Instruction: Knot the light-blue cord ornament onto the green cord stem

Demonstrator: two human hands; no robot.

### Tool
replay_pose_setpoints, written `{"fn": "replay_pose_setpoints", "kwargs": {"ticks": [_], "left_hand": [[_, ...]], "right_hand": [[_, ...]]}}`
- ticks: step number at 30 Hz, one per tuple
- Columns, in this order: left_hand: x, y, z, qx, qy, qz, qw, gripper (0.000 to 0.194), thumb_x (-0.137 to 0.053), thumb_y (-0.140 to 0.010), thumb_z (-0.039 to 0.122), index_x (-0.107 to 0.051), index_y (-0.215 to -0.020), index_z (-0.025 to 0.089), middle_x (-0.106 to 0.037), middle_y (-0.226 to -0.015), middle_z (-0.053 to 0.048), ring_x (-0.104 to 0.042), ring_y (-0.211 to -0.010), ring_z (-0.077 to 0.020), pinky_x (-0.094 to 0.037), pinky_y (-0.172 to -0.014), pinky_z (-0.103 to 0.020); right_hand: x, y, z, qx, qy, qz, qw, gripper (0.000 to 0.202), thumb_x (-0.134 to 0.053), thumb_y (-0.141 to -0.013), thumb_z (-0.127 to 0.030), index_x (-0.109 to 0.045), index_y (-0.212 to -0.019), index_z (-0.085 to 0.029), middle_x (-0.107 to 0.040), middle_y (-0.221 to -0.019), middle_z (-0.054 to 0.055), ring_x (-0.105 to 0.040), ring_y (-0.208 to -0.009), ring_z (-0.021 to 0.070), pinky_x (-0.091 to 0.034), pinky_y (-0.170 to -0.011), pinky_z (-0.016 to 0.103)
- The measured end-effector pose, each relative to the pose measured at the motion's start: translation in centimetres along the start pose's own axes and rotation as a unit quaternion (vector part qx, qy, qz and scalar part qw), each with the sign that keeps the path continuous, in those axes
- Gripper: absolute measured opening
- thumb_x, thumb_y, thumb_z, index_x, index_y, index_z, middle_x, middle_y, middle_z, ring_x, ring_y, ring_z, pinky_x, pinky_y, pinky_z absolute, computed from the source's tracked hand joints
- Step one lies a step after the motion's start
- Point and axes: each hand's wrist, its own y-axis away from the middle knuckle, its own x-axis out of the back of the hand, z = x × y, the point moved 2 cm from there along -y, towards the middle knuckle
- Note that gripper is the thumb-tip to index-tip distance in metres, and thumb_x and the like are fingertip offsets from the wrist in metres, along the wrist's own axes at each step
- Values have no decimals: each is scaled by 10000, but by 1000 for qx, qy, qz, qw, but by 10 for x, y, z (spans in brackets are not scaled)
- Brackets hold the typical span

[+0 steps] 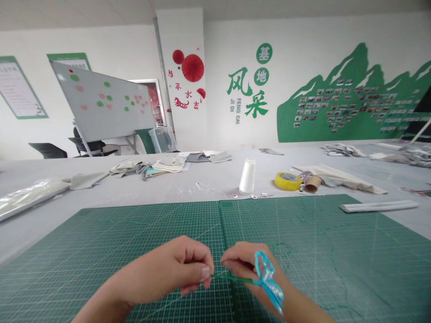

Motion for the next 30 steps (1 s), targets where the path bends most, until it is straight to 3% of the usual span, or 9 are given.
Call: {"fn": "replay_pose_setpoints", "kwargs": {"ticks": [4, 7, 12, 18, 23, 26, 30], "left_hand": [[-2, 2, 0, 21, -28, -37, 999, 168, -518, -837, 224, -576, -684, 186, -431, -527, 64, -378, -502, -94, -302, -500, -204], [-4, 2, -2, 41, -63, -50, 996, 151, -502, -793, 172, -573, -661, 191, -441, -509, 63, -394, -487, -95, -304, -483, -199], [-6, 0, -9, 64, -151, -10, 987, 158, -474, -770, 164, -578, -656, 201, -460, -505, 61, -407, -484, -108, -318, -477, -212], [-5, -5, -15, 79, -223, 60, 970, 184, -443, -780, 172, -555, -639, 206, -499, -530, 52, -448, -504, -120, -327, -483, -222], [-4, -9, -15, 66, -253, 113, 959, 208, -433, -788, 174, -530, -606, 203, -535, -586, 37, -467, -556, -129, -320, -509, -226], [0, -11, -18, 69, -250, 148, 954, 213, -428, -805, 198, -536, -622, 202, -526, -588, 34, -467, -566, -136, -318, -521, -232], [5, -14, -18, 63, -213, 184, 957, 201, -428, -828, 233, -554, -675, 199, -480, -557, 48, -447, -551, -138, -318, -538, -238]], "right_hand": [[1, -4, 2, 22, -57, -11, 998, 176, -607, -877, -200, -727, -751, -176, -679, -642, 1, -592, -587, 115, -456, -580, 212], [2, -4, 4, -9, -86, -43, 995, 163, -629, -864, -213, -734, -745, -175, -662, -633, -1, -583, -597, 120, -447, -576, 218], [8, -3, 2, -56, -93, -70, 992, 138, -642, -846, -188, -722, -736, -163, -600, -619, -22, -516, -576, 107, -390, -543, 211], [12, -5, -8, -41, 37, -51, 997, 149, -640, -854, -172, -699, -717, -179, -539, -602, -42, -508, -573, 106, -352, -548, 223], [10, -2, -18, 46, 146, -21, 988, 271, -501, -938, -232, -686, -744, -194, -535, -602, -20, -498, -576, 129, -311, -538, 252], [7, 1, -23, 99, 206, 6, 973, 331, -432, -958, -219, -679, -739, -193, -525, -590, -5, -472, -563, 143, -281, -528, 273], [4, 4, -25, 115, 241, 11, 964, 366, -397, -962, -197, -653, -700, -192, -517, -566, -8, -446, -524, 143, -253, -511, 292]]}}
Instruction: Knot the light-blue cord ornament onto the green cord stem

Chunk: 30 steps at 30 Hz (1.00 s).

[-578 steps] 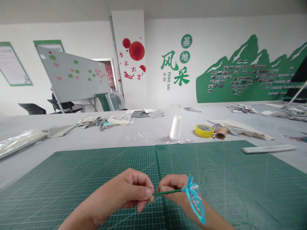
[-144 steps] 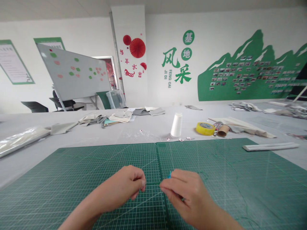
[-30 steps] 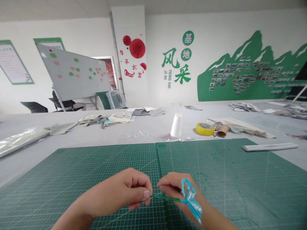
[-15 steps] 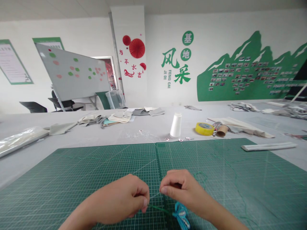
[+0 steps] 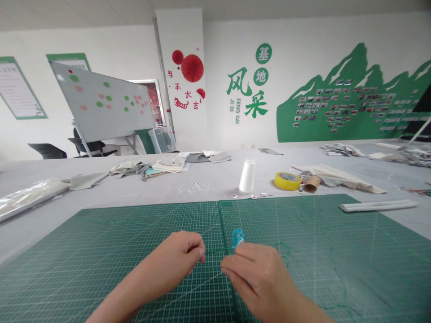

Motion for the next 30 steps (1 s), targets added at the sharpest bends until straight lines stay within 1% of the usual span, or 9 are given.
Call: {"fn": "replay_pose_setpoints", "kwargs": {"ticks": [2, 4, 5, 7, 11, 13, 18, 24, 30], "left_hand": [[1, -2, 2, -6, 27, 7, 1000, 208, -426, -841, 255, -614, -777, 193, -444, -566, 54, -415, -546, -135, -303, -532, -236], [2, -3, 3, -7, 68, -1, 998, 249, -424, -854, 288, -645, -896, 180, -391, -560, 65, -361, -528, -130, -274, -510, -232], [1, -4, 3, -4, 92, -8, 996, 263, -424, -857, 304, -645, -911, 172, -364, -548, 71, -335, -515, -126, -259, -501, -232], [0, -5, 3, 3, 132, -24, 991, 253, -434, -850, 323, -631, -882, 167, -347, -527, 80, -304, -497, -119, -244, -491, -231], [-3, -6, 2, 19, 196, -44, 979, 180, -469, -814, 336, -559, -803, 181, -491, -600, 53, -320, -493, -103, -247, -487, -221], [-5, -6, 2, 27, 218, -51, 974, 171, -484, -799, 339, -549, -788, 182, -516, -630, 46, -313, -496, -99, -233, -485, -221], [-5, -4, 5, 28, 241, -75, 967, 204, -505, -827, 366, -572, -803, 174, -431, -564, 71, -272, -500, -100, -201, -483, -222], [-6, -3, 4, 16, 273, -89, 958, 157, -506, -860, 350, -523, -907, 201, -402, -545, 99, -237, -482, -96, -186, -472, -215], [-7, -2, 8, 5, 241, -63, 969, 191, -532, -865, 365, -506, -774, 199, -288, -574, 103, -196, -520, -98, -186, -498, -222]], "right_hand": [[-2, 0, 1, -6, 3, -4, 1000, 354, -393, -958, -187, -653, -717, -192, -526, -570, -9, -459, -525, 144, -254, -510, 296], [-3, 0, 3, -14, 12, -6, 1000, 345, -386, -953, -174, -649, -730, -192, -536, -578, -9, -471, -533, 145, -259, -515, 297], [-4, 1, 4, -16, 20, -9, 1000, 346, -381, -950, -167, -641, -723, -191, -534, -577, -9, -472, -533, 145, -260, -515, 297], [-6, 1, 5, -16, 39, -14, 999, 353, -374, -941, -150, -612, -684, -193, -521, -565, -13, -460, -522, 143, -255, -510, 297], [-9, 2, 7, -4, 75, -20, 997, 343, -375, -912, -116, -567, -638, -192, -507, -548, -15, -438, -503, 140, -242, -505, 300], [-11, 2, 7, -2, 82, -22, 996, 329, -380, -901, -106, -564, -641, -191, -513, -552, -14, -443, -503, 139, -241, -507, 299], [-13, 4, 8, 1, 83, -20, 996, 297, -391, -880, -91, -584, -677, -194, -547, -567, -13, -466, -497, 140, -230, -506, 302], [-15, 5, 9, -4, 87, -31, 996, 297, -391, -876, -88, -590, -685, -198, -562, -571, -9, -483, -495, 149, -225, -508, 309], [-13, 4, 11, -8, 89, -33, 996, 303, -388, -868, -80, -637, -752, -207, -576, -579, -2, -497, -499, 164, -222, -503, 315]]}}
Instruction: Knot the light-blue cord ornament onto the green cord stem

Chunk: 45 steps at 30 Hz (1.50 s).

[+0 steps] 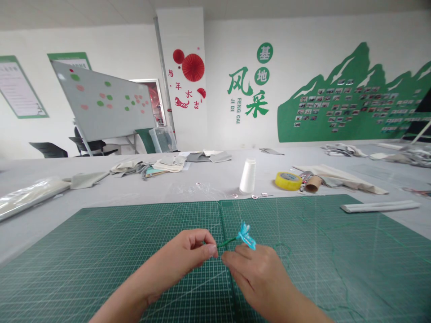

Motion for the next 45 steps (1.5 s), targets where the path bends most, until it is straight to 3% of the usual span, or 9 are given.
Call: {"fn": "replay_pose_setpoints", "kwargs": {"ticks": [9, 12, 14, 18, 22, 24, 29, 36, 45], "left_hand": [[4, -9, -2, -65, -89, 78, 991, 216, -502, -840, 308, -506, -663, 184, -377, -619, 65, -308, -591, -119, -249, -550, -241], [6, -10, 0, -69, -97, 98, 988, 214, -493, -849, 303, -515, -670, 186, -357, -590, 73, -294, -562, -115, -242, -532, -237], [6, -8, 2, -72, -89, 102, 988, 222, -482, -862, 315, -526, -686, 188, -343, -576, 80, -281, -542, -111, -237, -520, -235], [3, -4, 7, -85, -78, 108, 987, 228, -497, -861, 320, -526, -678, 188, -348, -583, 79, -287, -547, -110, -237, -520, -233], [-5, -5, 5, -86, -74, 104, 988, 234, -500, -863, 327, -529, -677, 188, -344, -584, 77, -286, -551, -112, -236, -521, -234], [-10, -7, 2, -87, -71, 99, 989, 231, -500, -865, 328, -543, -688, 185, -346, -586, 76, -284, -552, -112, -235, -522, -234], [-21, -10, 0, -88, -89, 123, 985, 236, -492, -865, 329, -551, -692, 181, -366, -599, 65, -313, -580, -121, -249, -541, -239], [-34, -9, -2, -100, -99, 168, 976, 271, -452, -888, 323, -508, -658, 191, -409, -629, 49, -376, -622, -133, -282, -574, -244], [-37, -9, -3, -106, -94, 172, 975, 290, -445, -889, 323, -457, -628, 198, -386, -618, 50, -360, -614, -131, -279, -567, -245]], "right_hand": [[-3, 1, -4, -8, -50, 16, 999, 324, -391, -923, -127, -642, -727, -185, -573, -589, 7, -511, -540, 161, -278, -522, 302], [-2, 0, -3, -56, -95, 30, 993, 296, -429, -938, -167, -686, -796, -199, -584, -615, 9, -518, -567, 167, -313, -540, 291], [-1, -1, -1, -105, -135, 50, 984, 179, -537, -907, -209, -713, -875, -227, -651, -747, 27, -572, -709, 200, -386, -655, 317], [-3, -2, 7, -215, -254, 87, 939, 201, -704, -809, -328, -714, -1006, -294, -646, -1159, 58, -497, -1131, 313, -338, -958, 504], [-7, 0, 11, -287, -390, 102, 869, 199, -670, -827, -420, -724, -976, -299, -585, -1292, 53, -467, -1211, 317, -306, -1020, 522], [-9, 0, 10, -303, -438, 116, 839, 185, -675, -819, -425, -732, -924, -283, -616, -1246, 51, -504, -1178, 310, -344, -997, 489], [-10, -1, 5, -321, -517, 124, 784, 164, -689, -803, -402, -716, -799, -240, -711, -839, 13, -618, -862, 237, -430, -846, 381], [-15, 3, 7, -324, -513, 136, 783, 164, -684, -804, -374, -709, -773, -215, -697, -797, 10, -602, -820, 218, -411, -829, 352], [-12, 1, 3, -309, -525, 139, 781, 152, -657, -847, -355, -698, -822, -211, -695, -830, 8, -614, -846, 208, -430, -835, 323]]}}
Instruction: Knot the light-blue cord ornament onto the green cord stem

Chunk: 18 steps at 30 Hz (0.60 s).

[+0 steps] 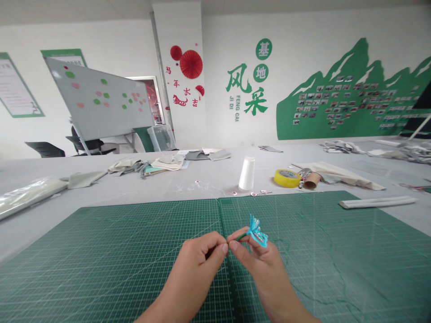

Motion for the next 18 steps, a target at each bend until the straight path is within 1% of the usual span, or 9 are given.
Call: {"fn": "replay_pose_setpoints", "kwargs": {"ticks": [3, 8, 13, 15, 18], "left_hand": [[-1, 1, 0, -4, -3, -1, 1000, 299, -440, -898, 321, -458, -626, 197, -386, -619, 48, -357, -610, -129, -280, -565, -245], [-1, 2, 1, -11, -7, 0, 1000, 298, -437, -915, 326, -497, -654, 196, -431, -641, 34, -393, -634, -138, -304, -585, -251], [-1, 3, 1, -15, -33, 11, 999, 298, -433, -919, 317, -516, -659, 199, -452, -633, 28, -410, -626, -144, -302, -581, -259], [-1, 3, 1, -11, -29, 11, 999, 297, -434, -915, 319, -505, -652, 200, -437, -626, 30, -401, -621, -144, -297, -577, -259], [0, 0, -2, -2, 9, 13, 1000, 291, -455, -893, 325, -475, -630, 200, -405, -621, 38, -373, -615, -137, -288, -573, -254]], "right_hand": [[0, 1, -2, 1, -2, 0, 1000, 155, -650, -858, -358, -698, -843, -212, -704, -848, 14, -618, -860, 213, -433, -845, 330], [0, 2, -3, 1, -7, 4, 1000, 153, -661, -856, -363, -696, -830, -216, -708, -840, 12, -620, -845, 213, -439, -836, 330], [0, 3, -7, 5, 16, 3, 1000, 165, -642, -870, -364, -707, -827, -219, -707, -829, 12, -617, -848, 220, -432, -837, 338], [1, 1, -8, 6, 36, 5, 999, 181, -643, -866, -375, -720, -815, -220, -712, -817, 16, -621, -830, 224, -432, -830, 349], [2, -2, -5, -3, 45, 1, 999, 182, -674, -840, -396, -745, -808, -232, -725, -834, 21, -631, -836, 232, -427, -851, 370]]}}
